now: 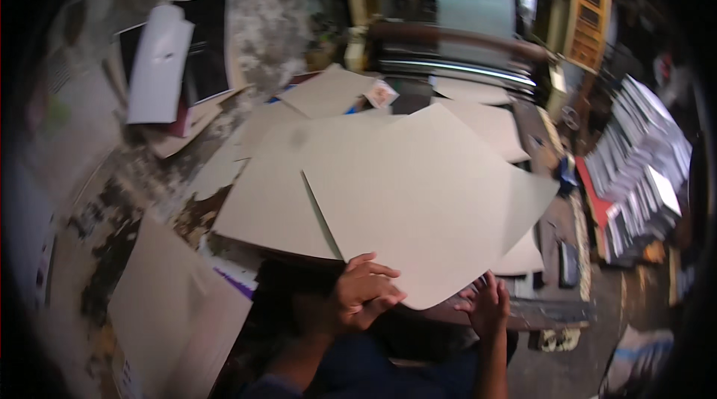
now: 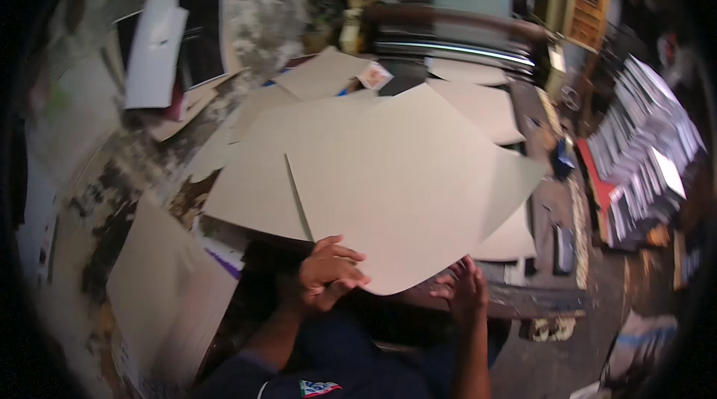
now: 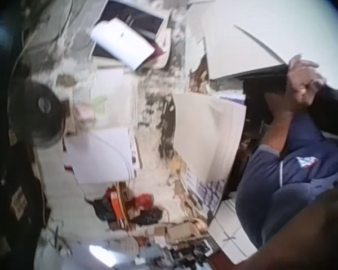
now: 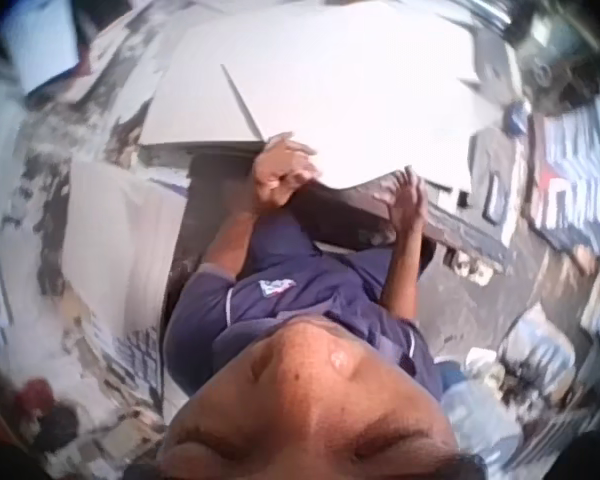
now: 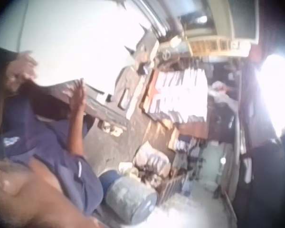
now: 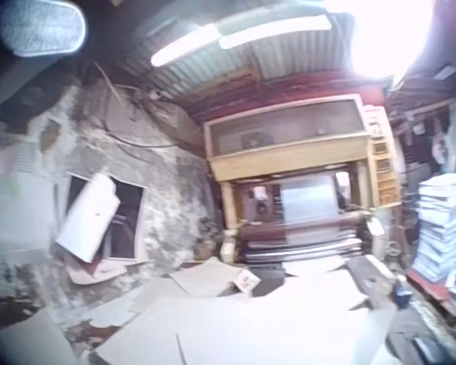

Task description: The person lifts sheets of paper from a stack and places them one by one onto the feed table of a laminating or printing machine.

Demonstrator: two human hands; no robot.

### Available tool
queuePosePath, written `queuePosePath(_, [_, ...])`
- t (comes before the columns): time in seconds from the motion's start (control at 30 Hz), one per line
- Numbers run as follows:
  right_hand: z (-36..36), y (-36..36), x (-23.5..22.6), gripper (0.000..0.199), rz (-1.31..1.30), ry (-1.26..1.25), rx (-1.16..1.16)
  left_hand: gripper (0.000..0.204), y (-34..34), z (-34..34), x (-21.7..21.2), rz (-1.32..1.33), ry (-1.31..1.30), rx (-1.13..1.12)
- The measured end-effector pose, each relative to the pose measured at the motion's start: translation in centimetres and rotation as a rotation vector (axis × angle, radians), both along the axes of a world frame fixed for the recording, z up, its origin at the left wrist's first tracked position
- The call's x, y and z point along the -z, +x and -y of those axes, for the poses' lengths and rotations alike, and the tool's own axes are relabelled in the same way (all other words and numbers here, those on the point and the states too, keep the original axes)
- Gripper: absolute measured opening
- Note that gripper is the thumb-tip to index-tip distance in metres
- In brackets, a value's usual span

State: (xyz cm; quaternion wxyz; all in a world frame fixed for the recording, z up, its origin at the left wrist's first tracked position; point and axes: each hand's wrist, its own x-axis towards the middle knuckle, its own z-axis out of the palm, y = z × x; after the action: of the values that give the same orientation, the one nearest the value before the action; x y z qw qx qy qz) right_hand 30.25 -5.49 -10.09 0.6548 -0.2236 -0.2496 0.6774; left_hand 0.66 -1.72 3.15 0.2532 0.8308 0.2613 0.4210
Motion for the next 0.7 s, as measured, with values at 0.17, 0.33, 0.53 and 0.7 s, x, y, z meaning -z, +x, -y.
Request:
queuePosePath(0.17, [2.0,2.0,-0.1,0.038,0.295,-0.406,0.152,0.021,0.3,0.3,0.6,-0.157,0.272,-0.043])
queuePosePath(0.33, [5.2,1.1,2.2,0.029,0.212,-0.465,0.075,0.03,0.2,-1.0,0.9,-0.354,0.316,-0.569])
queuePosePath(0.53, [10.2,-1.7,6.9,0.04,0.261,-0.551,0.035,0.032,-1.2,-2.5,3.5,-0.127,0.285,-0.664])
queuePosePath(0.7, [13.3,-3.2,7.7,0.042,0.307,-0.583,-0.072,0.027,0.5,-1.9,3.1,0.103,0.054,-0.681])
